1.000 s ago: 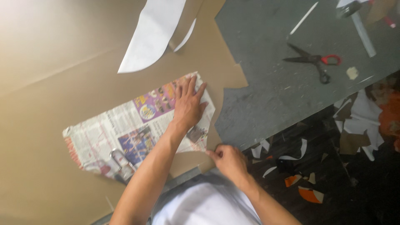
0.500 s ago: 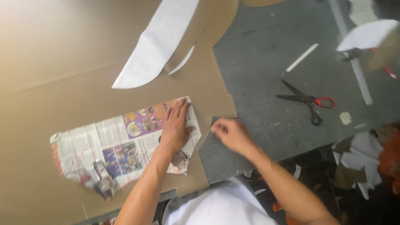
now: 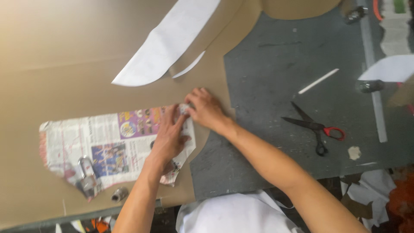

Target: The person places a newspaper over a cardboard piece, secures it with padlocks and weights, marks a line with a ruler and pencil, then uses scissors to cut the cardboard along the marked line.

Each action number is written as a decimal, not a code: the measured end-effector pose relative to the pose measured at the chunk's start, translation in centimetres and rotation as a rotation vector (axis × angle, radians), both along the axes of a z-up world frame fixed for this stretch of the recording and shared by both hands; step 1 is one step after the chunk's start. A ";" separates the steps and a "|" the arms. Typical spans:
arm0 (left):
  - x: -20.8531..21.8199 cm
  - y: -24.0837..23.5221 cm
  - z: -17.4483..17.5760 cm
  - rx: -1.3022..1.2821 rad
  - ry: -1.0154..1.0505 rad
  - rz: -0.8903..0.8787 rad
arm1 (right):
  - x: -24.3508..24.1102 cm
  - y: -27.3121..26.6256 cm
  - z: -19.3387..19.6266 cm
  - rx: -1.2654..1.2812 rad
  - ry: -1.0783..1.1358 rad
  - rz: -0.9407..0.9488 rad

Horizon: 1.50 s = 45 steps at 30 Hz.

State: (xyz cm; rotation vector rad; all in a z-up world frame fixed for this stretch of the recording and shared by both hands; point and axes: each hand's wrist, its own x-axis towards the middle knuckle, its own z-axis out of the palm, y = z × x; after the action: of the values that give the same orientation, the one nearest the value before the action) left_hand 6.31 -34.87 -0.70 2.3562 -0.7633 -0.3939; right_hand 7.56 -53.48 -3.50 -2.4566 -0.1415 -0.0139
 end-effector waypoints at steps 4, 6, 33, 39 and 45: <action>0.0 -0.1 0.7 0.011 0.006 -0.002 | 0.3 0.5 -0.3 0.009 0.049 -0.003; 0.0 -0.2 1.0 0.041 0.035 -0.003 | 0.4 0.8 -0.4 0.056 0.088 -0.023; 1.7 -2.9 2.8 0.231 0.026 -0.048 | 1.5 -9.5 1.2 0.789 0.090 -0.366; 1.4 -2.7 3.3 0.254 0.113 -0.021 | 3.4 -36.1 -0.1 0.019 -0.500 -0.808; 1.2 -1.0 2.5 0.161 -0.002 -0.079 | 1.7 -49.7 -2.6 -0.292 -0.124 -0.683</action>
State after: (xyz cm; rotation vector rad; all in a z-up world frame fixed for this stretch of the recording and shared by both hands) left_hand 7.48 -35.90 1.77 2.4810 -0.8567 -0.5032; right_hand 9.29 -103.18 -6.07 -2.6706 0.6879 -0.4696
